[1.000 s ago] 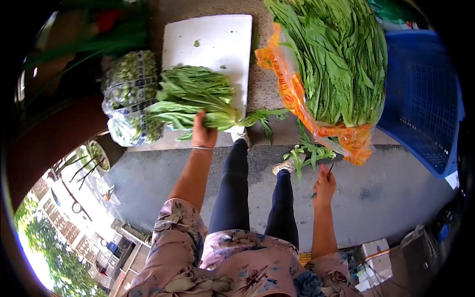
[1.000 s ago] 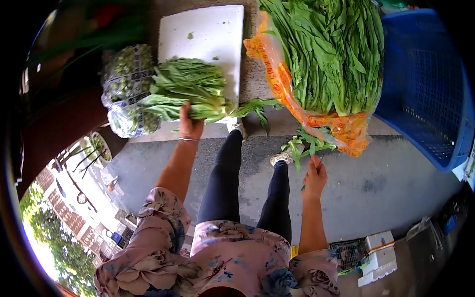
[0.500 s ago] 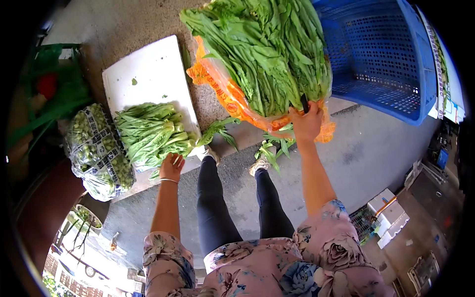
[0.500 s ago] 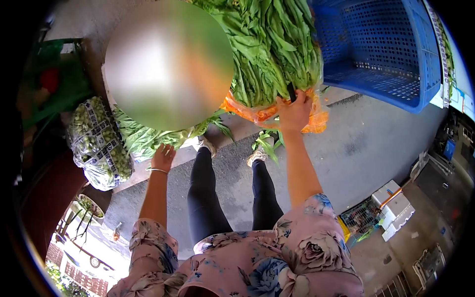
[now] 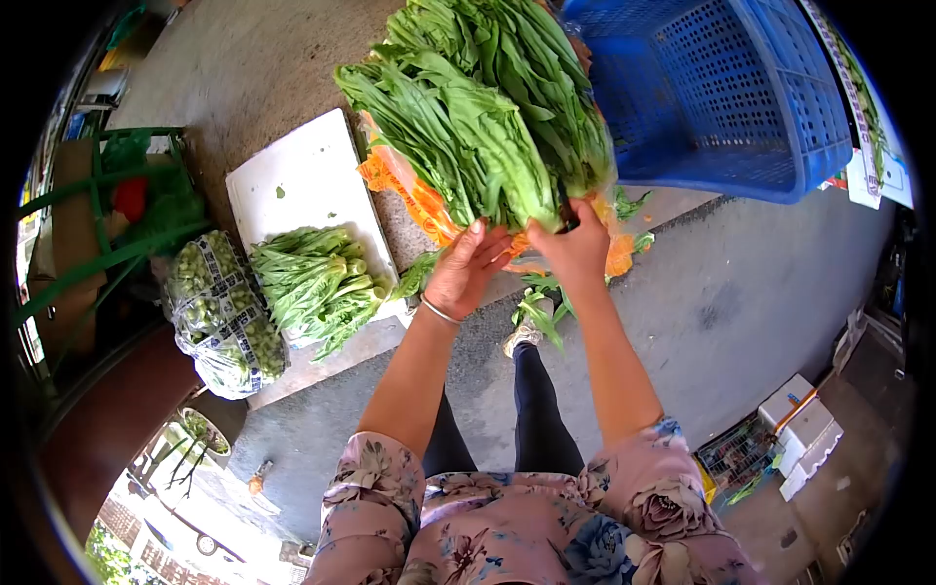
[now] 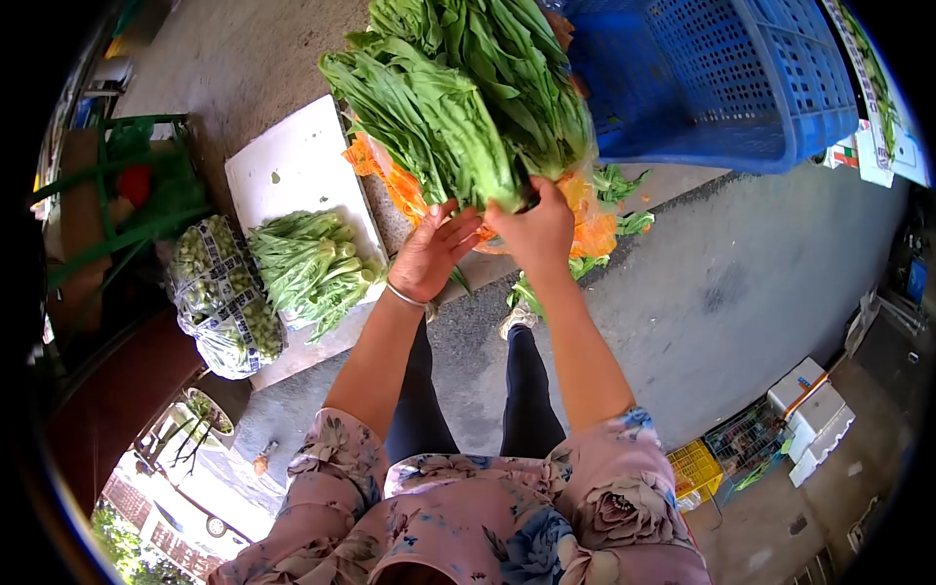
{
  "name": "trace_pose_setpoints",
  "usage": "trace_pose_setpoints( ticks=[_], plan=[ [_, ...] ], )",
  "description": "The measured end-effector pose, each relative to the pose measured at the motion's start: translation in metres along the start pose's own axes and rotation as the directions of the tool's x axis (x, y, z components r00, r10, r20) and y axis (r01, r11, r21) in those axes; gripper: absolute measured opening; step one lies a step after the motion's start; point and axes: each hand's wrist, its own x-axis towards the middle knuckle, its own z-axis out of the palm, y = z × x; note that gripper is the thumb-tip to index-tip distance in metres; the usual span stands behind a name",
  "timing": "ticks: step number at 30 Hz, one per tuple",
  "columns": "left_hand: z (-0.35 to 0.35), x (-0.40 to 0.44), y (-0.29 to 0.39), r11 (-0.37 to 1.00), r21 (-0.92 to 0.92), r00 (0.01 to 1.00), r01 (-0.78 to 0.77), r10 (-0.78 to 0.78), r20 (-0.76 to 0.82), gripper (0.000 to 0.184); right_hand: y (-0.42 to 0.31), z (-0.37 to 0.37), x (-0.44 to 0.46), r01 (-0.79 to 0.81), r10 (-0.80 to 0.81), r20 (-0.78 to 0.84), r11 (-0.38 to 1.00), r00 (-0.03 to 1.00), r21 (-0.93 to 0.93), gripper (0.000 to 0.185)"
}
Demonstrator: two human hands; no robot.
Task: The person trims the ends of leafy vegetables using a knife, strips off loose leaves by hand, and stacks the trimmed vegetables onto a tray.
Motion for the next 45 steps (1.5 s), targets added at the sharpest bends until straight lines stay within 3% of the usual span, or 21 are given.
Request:
trace_pose_setpoints(
  ticks=[2, 3, 5, 6, 8, 9, 11, 13, 14, 15, 17, 18, 21, 22, 25, 31, 39, 42, 45],
  plan=[
    [0.018, -0.009, -0.006, 0.997, -0.058, 0.972, 0.045, -0.03, 0.232, 0.08, -0.017, -0.027, -0.022, -0.086, 0.052, 0.143, 0.967, 0.988, 0.241, 0.037],
    [0.027, -0.017, -0.011, 0.998, -0.047, 0.972, 0.046, -0.034, 0.233, 0.08, -0.013, -0.039, -0.034, -0.089, 0.055, 0.138, 0.964, 0.989, 0.25, 0.037],
    [0.048, -0.032, -0.019, 0.978, -0.206, 0.904, 0.03, 0.061, 0.422, 0.079, -0.003, -0.063, -0.053, -0.226, 0.065, 0.372, 0.885, 0.926, 0.407, 0.031],
    [0.063, -0.04, -0.018, 0.983, -0.184, 0.905, -0.025, 0.101, 0.414, 0.068, -0.001, -0.072, -0.06, -0.228, 0.067, 0.368, 0.881, 0.927, 0.415, 0.031],
    [0.085, -0.049, -0.02, 0.984, -0.169, 0.94, -0.048, 0.102, 0.326, 0.061, 0.003, -0.088, -0.073, -0.434, 0.186, 0.411, 0.599, 0.893, 0.673, 0.026],
    [0.093, -0.052, -0.023, 0.984, -0.16, 0.966, -0.073, 0.11, 0.234, 0.055, 0.007, -0.094, -0.075, -0.442, 0.226, 0.382, 0.528, 0.896, 0.725, 0.025],
    [0.114, -0.054, -0.027, 0.944, -0.314, 0.986, -0.105, 0.141, 0.094, 0.043, 0.009, -0.104, -0.081, -0.411, 0.198, 0.361, 0.418, 0.911, 0.81, 0.032],
    [0.122, -0.052, -0.031, 0.895, -0.441, 0.992, -0.069, 0.109, 0.068, 0.042, 0.001, -0.109, -0.09, -0.333, 0.09, 0.329, 0.455, 0.94, 0.826, 0.042],
    [0.126, -0.05, -0.033, 0.879, -0.465, 0.994, -0.1, 0.111, -0.003, 0.042, -0.009, -0.109, -0.093, -0.184, -0.033, 0.234, 0.515, 0.972, 0.837, 0.049],
    [0.128, -0.05, -0.037, 0.884, -0.457, 0.994, -0.099, 0.111, -0.001, 0.042, -0.009, -0.108, -0.095, -0.183, -0.031, 0.23, 0.507, 0.973, 0.842, 0.049],
    [0.132, -0.052, -0.041, 0.854, -0.517, 0.998, 0.052, -0.029, 0.052, 0.043, -0.009, -0.105, -0.096, 0.025, -0.2, 0.109, 0.569, 0.974, 0.822, 0.058],
    [0.136, -0.058, -0.043, 0.899, -0.421, 0.976, 0.122, -0.031, 0.216, 0.044, -0.011, -0.107, -0.094, 0.044, -0.204, 0.096, 0.588, 0.974, 0.807, 0.062],
    [0.141, -0.058, -0.053, 0.846, -0.528, 0.996, 0.067, -0.031, 0.078, 0.045, -0.013, -0.114, -0.09, 0.086, -0.219, 0.057, 0.593, 0.974, 0.801, 0.063],
    [0.14, -0.058, -0.055, 0.837, -0.542, 0.995, 0.078, -0.03, 0.096, 0.046, -0.01, -0.115, -0.088, 0.119, -0.246, 0.045, 0.612, 0.968, 0.782, 0.064],
    [0.146, -0.061, -0.058, 0.863, -0.5, 0.997, 0.074, -0.066, 0.033, 0.046, -0.007, -0.123, -0.09, 0.069, -0.235, 0.093, 0.6, 0.968, 0.797, 0.062],
    [0.142, -0.065, -0.067, 0.877, -0.475, 0.997, 0.069, -0.046, 0.059, 0.043, 0.002, -0.134, -0.09, -0.06, -0.21, 0.203, 0.542, 0.956, 0.838, 0.057],
    [0.152, -0.072, -0.073, 0.908, -0.416, 0.999, 0.05, -0.045, 0.023, 0.042, 0.015, -0.141, -0.089, -0.022, -0.156, 0.119, 0.516, 0.98, 0.857, 0.039],
    [0.158, -0.073, -0.076, 0.903, -0.429, 0.998, 0.0, -0.027, -0.058, 0.042, 0.025, -0.144, -0.091, -0.114, -0.121, 0.186, 0.445, 0.975, 0.888, 0.04],
    [0.16, -0.073, -0.08, 0.924, -0.383, 0.998, 0.001, -0.026, -0.061, 0.041, 0.031, -0.146, -0.095, -0.311, 0.004, 0.318, 0.23, 0.948, 0.922, 0.04]
  ],
)
